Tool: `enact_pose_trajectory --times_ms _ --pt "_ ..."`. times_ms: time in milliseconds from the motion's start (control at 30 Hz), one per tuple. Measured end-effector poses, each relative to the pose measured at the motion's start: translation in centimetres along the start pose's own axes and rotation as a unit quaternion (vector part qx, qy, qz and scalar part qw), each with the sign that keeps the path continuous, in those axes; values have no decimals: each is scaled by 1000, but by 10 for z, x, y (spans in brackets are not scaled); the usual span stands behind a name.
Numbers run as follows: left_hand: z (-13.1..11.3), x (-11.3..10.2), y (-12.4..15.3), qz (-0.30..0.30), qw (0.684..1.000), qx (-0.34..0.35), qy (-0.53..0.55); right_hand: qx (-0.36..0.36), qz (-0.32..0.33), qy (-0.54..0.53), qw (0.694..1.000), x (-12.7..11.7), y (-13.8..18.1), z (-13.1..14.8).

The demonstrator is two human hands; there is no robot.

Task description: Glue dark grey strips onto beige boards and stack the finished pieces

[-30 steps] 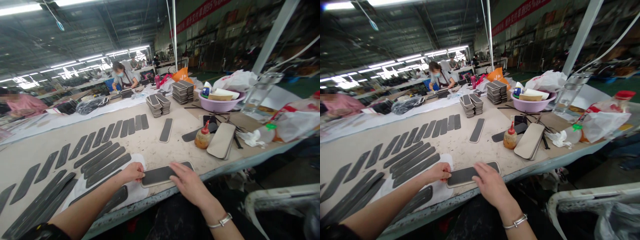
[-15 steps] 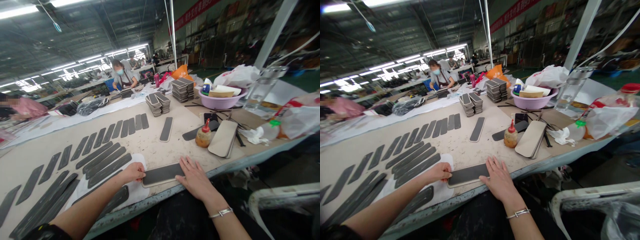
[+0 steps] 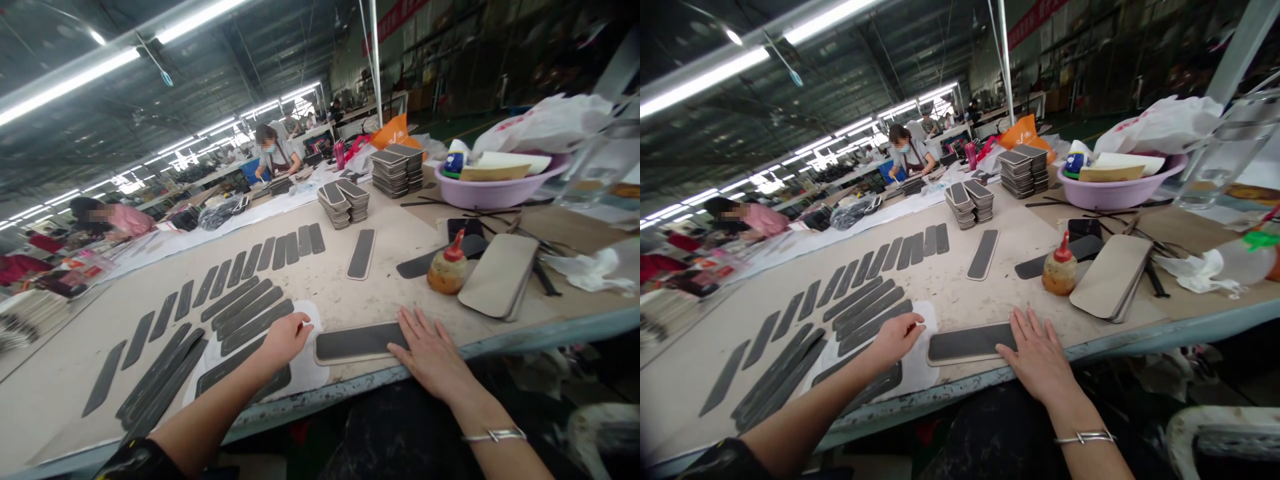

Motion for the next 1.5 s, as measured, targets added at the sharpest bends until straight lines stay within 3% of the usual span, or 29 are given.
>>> enact_pose_trajectory --times_ms 67,133,233,367,533,733,833,933,1000,1067,1167,1300,1400,1500 --pt "-19 6 13 -9 992 112 -53 3 -3 1 1000 0 0 0" --pt "-40 23 24 22 970 224 -97 4 -6 6 1000 0 0 -1" --pt "-63 49 29 88 947 283 -125 0 -6 14 1000 2 0 -1" --pt "-58 58 26 144 939 277 -146 0 -4 9 1000 1 0 1" --pt "-23 40 31 201 924 270 -182 6 4 9 1000 -2 0 2" --pt "-12 37 38 193 917 293 -187 11 19 11 1000 -5 0 1" --pt "-10 41 37 173 918 307 -181 16 -7 1 1000 -13 1 10" --pt "-9 42 36 167 917 317 -175 -63 -30 -38 997 -21 3 34" --pt "-9 42 35 172 917 314 -176 -138 -9 -79 987 -22 6 50" --pt "-10 41 35 180 916 310 -178 -170 13 -111 979 -20 8 57" --pt "-12 39 35 186 915 306 -185 -131 17 -114 985 -17 9 44" --pt "-13 32 33 176 921 304 -170 -7 26 -72 997 -16 10 9" --pt "-19 28 24 142 935 294 -134 45 21 -53 997 -16 12 -4" --pt "-28 28 7 85 964 235 -90 53 14 -51 997 -14 12 -4"
Point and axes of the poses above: each hand's wrist, its own y-axis away from the middle knuckle, its own x-axis out of the palm, z = x × y, the point moved 2 cm from there along -y, towards the middle knuckle, and after that the axes turned 1 degree about x, right-handed, at the moved point
